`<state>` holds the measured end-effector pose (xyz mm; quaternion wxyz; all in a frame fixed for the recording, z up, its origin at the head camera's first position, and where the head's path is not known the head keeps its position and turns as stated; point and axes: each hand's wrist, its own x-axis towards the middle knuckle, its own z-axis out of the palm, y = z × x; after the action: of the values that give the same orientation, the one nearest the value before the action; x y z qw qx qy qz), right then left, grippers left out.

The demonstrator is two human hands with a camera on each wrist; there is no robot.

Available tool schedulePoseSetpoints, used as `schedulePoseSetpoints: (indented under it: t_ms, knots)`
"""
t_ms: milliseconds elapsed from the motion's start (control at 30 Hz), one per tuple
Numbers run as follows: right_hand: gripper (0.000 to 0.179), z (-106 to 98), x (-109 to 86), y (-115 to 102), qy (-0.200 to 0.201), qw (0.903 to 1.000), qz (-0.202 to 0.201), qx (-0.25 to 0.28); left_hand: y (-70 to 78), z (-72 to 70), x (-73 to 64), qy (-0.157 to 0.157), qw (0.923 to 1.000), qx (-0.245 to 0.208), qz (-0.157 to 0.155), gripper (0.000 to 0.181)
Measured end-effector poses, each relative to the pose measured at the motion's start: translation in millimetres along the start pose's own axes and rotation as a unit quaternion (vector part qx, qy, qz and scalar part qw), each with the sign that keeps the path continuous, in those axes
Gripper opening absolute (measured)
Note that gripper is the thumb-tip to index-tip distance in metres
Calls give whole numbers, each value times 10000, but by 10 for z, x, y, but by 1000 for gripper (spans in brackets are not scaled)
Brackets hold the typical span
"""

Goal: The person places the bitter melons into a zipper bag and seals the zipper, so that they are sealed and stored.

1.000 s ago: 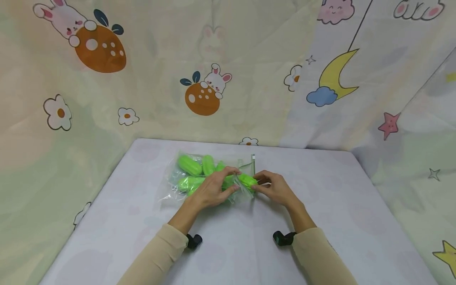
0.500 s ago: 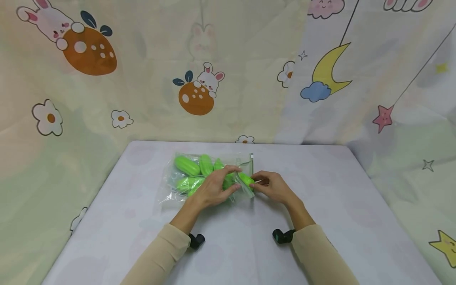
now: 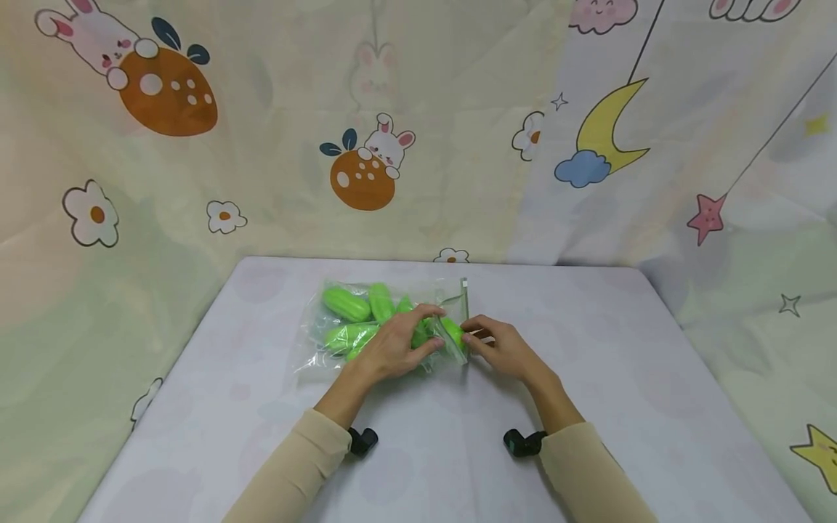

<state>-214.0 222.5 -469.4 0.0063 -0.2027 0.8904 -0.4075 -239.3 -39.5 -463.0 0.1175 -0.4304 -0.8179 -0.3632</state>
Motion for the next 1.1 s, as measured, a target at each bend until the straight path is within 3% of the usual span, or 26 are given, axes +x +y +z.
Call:
schedulePoseSetpoints:
  t_ms: [233, 567, 767, 933, 1100]
  knots:
    - [28, -29, -181, -110, 394, 9991, -89, -95, 1, 27, 18, -122, 9999, 73, -99, 56]
    - [36, 35, -346, -276, -591, 9972, -451, -6, 20, -9, 26, -278, 9992, 10, -270, 56]
    - [35, 62, -396, -323, -659, 9963, -543, 3, 34, -67, 79, -542, 9976, 101, -410, 55]
    - [33, 86, -424, -305, -694, 9957, -586, 160, 50, -178, 159, -850, 9924, 67, -884, 50]
    - [31, 112, -438, -277, -666, 9955, -586, 347, 22, -289, 327, -992, 9885, -40, -1141, 46]
